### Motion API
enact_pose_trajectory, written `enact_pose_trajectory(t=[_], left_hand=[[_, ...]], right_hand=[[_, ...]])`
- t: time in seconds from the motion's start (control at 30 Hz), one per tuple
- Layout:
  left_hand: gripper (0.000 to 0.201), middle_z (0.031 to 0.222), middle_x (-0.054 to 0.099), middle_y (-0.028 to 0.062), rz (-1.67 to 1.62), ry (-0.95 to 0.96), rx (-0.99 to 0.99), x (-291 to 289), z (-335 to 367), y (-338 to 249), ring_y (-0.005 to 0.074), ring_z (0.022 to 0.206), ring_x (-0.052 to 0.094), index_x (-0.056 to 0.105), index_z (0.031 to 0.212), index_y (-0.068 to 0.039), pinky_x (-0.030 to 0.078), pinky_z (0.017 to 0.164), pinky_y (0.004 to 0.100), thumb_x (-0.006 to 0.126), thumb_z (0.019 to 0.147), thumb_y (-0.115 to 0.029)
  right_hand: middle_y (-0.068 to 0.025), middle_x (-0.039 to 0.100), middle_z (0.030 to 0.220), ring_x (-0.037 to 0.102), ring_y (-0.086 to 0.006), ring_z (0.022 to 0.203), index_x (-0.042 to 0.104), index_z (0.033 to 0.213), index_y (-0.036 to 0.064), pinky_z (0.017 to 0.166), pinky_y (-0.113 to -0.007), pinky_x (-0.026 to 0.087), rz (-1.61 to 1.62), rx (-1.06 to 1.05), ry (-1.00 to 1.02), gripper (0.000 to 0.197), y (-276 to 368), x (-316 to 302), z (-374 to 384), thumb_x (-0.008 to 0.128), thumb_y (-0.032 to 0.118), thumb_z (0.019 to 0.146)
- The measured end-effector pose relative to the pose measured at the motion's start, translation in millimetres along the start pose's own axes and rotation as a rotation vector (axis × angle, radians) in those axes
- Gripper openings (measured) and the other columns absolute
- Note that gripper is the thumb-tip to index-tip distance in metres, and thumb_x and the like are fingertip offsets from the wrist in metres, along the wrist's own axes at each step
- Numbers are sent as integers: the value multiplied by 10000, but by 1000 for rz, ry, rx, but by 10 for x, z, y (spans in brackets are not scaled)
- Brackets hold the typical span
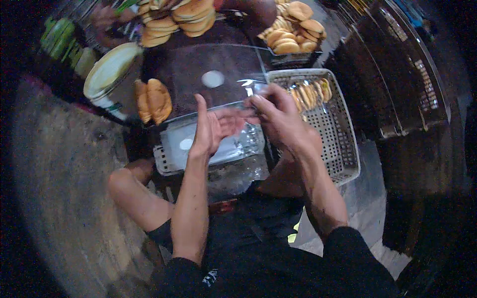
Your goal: The person sits on the floor and repeatedly packages small bread rolls into clear plastic bags. They pick up a roll, place it into a bag, and then place the packaged roll into a white plastic basket. The process is repeated continuously throughout the clip.
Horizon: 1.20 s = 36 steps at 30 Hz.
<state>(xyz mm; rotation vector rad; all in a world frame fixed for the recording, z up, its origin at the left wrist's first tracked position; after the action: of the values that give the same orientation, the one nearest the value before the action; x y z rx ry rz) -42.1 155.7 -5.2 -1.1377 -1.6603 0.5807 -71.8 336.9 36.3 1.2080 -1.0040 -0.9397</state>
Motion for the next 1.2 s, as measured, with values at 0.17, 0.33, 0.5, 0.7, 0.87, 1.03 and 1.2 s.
enact_pose_trajectory(t=[0.17,0.33,0.5,0.7,0.87,1.03,1.2], left_hand=[[414,863,676,69,-364,-319,376,-444,53,-277,192,745,653,626,973,-59,499,629,318,681,820,-440],[368,785,637,37,4,-995,667,-1593,-235,-446,136,691,582,620,951,-68,431,571,268,708,808,-396],[598,889,614,66,-609,-1464,720,-2242,-968,-572,145,635,554,540,1077,-52,374,484,251,476,879,-613],[629,1070,572,120,-419,-1124,768,-2052,-834,-541,203,861,581,472,1118,-48,479,608,291,351,915,-632],[634,1223,495,129,-147,-852,801,-1696,-553,-569,268,1030,561,474,1172,-39,541,811,378,340,927,-608],[743,1370,404,156,38,-566,687,-1138,-280,-406,309,1226,473,368,1344,-38,535,841,410,323,908,-638],[723,1358,429,146,-282,-244,606,-31,-226,-235,290,1153,539,449,1289,-51,495,914,421,358,894,-649]], right_hand=[[-97,601,715,639,-172,589,526,838,9,465,-245,511,169,171,-117,193,173,410,-70,565,176,926],[-137,618,675,648,-231,616,566,914,-30,564,-366,521,-263,67,61,379,-443,1300,494,599,347,899],[-246,444,1312,385,-447,1239,475,1192,-39,1027,-551,305,-827,-431,-13,616,-1393,2289,578,735,310,756],[-218,594,877,592,-332,856,565,954,7,777,-410,455,-488,-31,-111,280,-1376,1764,1080,621,229,794],[-90,591,1013,592,-175,905,520,1140,40,654,-341,552,255,176,-58,321,-392,311,832,556,231,885],[-95,592,1069,599,-205,970,536,1172,25,804,-362,537,257,189,72,366,406,-168,552,574,205,856],[-86,575,1059,565,-163,939,483,1169,15,762,-294,494,133,209,78,421,393,11,399,609,286,872]])
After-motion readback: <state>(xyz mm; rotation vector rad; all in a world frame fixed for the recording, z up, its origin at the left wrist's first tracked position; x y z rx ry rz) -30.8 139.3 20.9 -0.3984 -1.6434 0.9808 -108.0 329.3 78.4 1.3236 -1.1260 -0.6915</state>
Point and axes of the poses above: each hand's wrist, its own z-axis towards the middle knuckle, its own x-axis out of the palm, y = z × x, the point moved 1 cm from there along z, towards the middle knuckle
